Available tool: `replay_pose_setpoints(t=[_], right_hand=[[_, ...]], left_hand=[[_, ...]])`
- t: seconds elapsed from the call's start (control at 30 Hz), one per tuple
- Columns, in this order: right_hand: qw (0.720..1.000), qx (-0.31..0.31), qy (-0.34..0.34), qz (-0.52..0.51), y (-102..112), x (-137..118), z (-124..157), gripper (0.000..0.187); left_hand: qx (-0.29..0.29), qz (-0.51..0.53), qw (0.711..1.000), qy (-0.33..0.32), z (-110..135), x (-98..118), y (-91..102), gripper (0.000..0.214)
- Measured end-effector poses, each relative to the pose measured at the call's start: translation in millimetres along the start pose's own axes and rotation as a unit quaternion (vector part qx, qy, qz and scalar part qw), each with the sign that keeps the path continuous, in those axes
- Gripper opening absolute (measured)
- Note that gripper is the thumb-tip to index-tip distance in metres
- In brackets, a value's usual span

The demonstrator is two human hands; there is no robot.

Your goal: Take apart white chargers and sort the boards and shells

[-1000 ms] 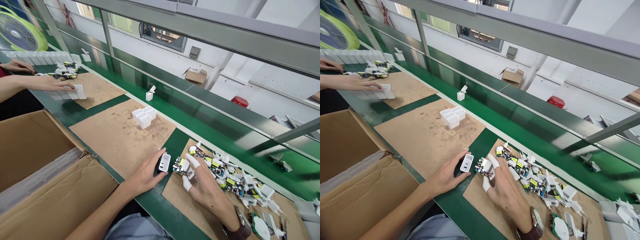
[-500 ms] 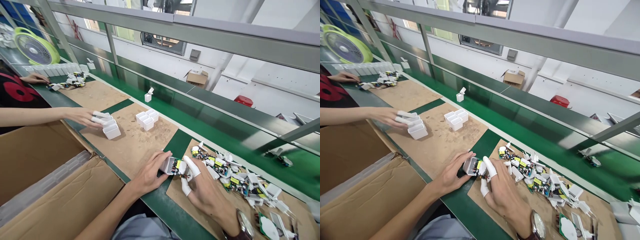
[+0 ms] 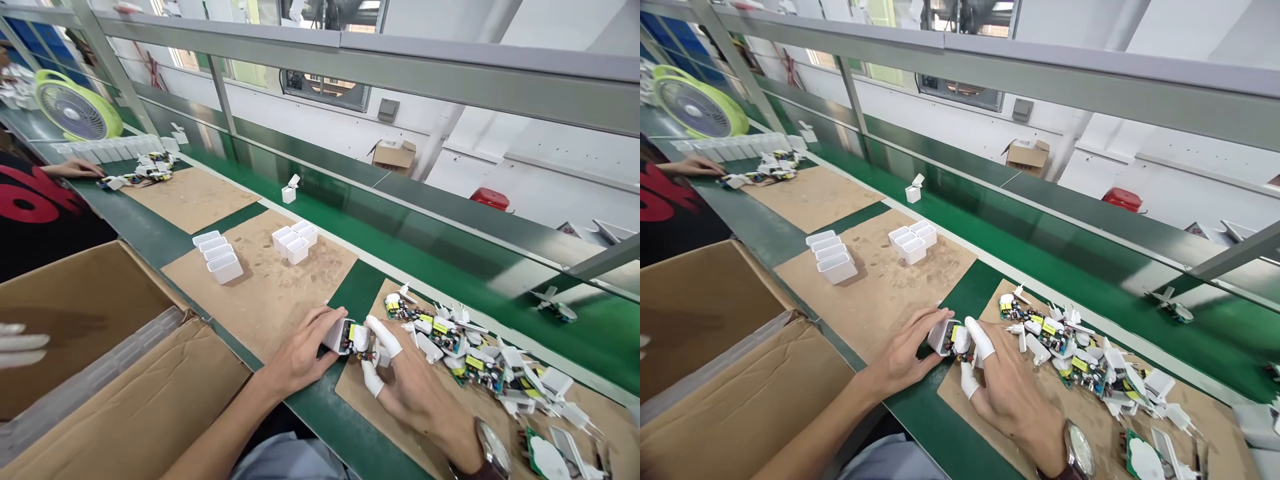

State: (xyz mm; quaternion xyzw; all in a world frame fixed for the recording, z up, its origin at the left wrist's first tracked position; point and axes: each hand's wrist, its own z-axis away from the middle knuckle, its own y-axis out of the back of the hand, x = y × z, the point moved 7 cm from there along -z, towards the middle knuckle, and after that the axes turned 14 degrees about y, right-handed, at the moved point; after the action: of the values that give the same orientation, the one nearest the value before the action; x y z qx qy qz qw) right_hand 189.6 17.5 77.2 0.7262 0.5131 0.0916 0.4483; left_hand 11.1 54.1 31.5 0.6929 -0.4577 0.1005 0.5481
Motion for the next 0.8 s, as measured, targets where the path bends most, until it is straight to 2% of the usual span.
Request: replay_pose_setpoints(t=[0.3, 0.57, 0.8], right_hand=[[1.0, 0.022, -0.003, -0.016, 0.5, 4.0, 2.1, 0.072], [0.999, 0.021, -0.009, -0.044, -5.9, 10.7, 9.8, 0.072], [0.999, 0.009, -0.013, -0.029, -3.3, 5.9, 5.1, 0.072]], left_hand=[[0.006, 0.003, 1.0, -0.01, 1.4, -0.3, -0.2, 0.078], [0.009, 0.014, 1.0, -0.009, 2.4, -1.4, -0.3, 0.079], [0.015, 0.009, 1.0, -0.006, 2.5, -1.5, 0.5, 0.074]])
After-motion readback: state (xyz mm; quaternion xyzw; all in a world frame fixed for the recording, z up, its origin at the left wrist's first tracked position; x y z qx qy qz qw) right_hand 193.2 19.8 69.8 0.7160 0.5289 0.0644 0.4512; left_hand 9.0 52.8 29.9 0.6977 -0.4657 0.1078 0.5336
